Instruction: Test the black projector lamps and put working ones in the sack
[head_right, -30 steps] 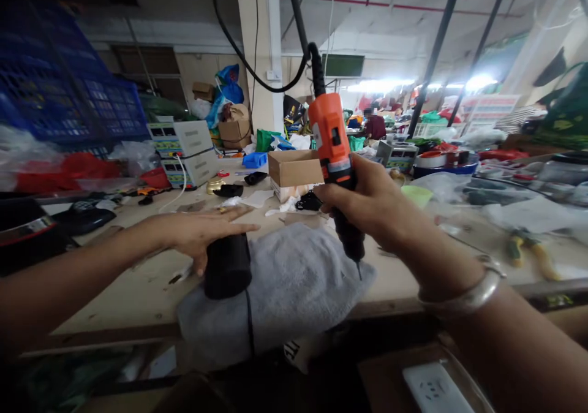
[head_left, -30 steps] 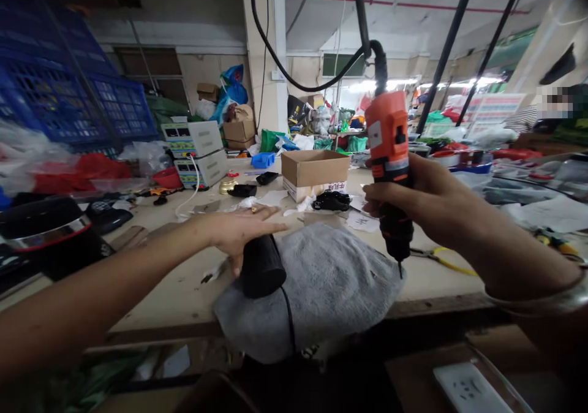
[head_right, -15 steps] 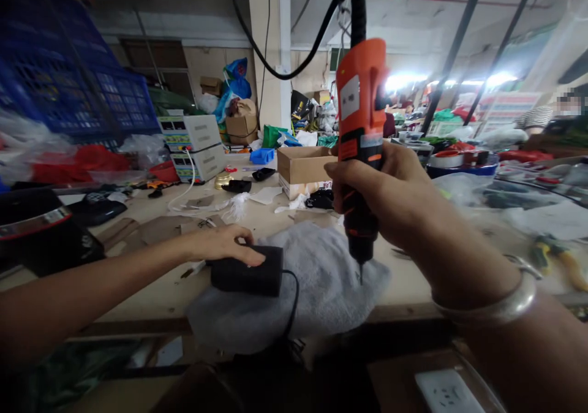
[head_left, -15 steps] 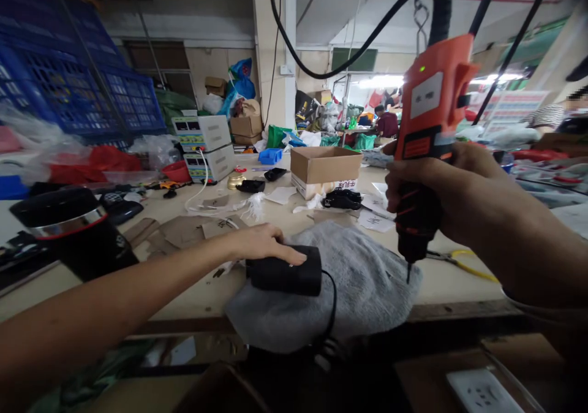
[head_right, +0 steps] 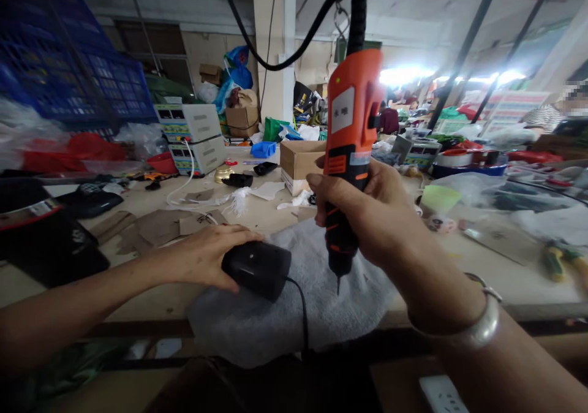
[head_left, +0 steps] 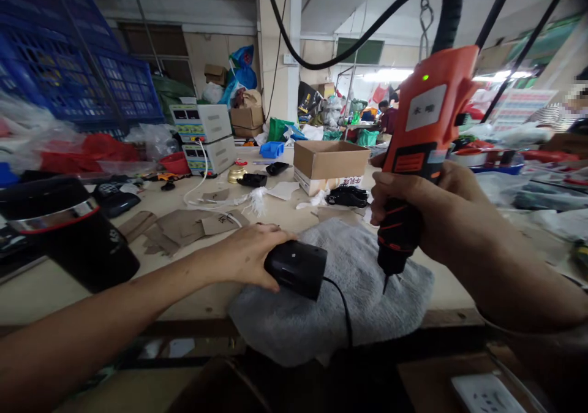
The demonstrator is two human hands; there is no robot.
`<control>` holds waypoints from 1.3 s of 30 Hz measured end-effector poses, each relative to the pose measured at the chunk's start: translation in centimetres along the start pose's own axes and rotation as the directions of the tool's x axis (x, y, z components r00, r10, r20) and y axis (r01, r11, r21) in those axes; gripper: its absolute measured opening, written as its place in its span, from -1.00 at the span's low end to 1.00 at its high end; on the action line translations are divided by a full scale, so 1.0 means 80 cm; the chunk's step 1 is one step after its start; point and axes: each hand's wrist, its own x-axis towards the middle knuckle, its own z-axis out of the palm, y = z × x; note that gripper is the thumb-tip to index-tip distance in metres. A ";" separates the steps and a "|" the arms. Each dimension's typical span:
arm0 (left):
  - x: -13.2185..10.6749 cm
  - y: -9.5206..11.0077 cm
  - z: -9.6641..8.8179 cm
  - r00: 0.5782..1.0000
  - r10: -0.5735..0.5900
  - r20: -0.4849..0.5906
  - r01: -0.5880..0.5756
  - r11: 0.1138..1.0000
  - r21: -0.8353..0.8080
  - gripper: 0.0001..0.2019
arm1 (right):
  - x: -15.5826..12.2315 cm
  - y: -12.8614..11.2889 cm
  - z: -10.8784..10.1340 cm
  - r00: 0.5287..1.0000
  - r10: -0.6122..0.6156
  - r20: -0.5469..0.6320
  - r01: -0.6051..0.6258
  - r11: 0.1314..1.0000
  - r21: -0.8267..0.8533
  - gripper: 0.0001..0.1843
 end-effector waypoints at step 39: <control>0.048 0.053 0.031 0.987 -0.157 0.026 0.157 0.987 -0.013 -0.42 | 0.049 -0.008 0.052 0.982 -0.190 0.008 0.190 0.978 -0.090 -0.68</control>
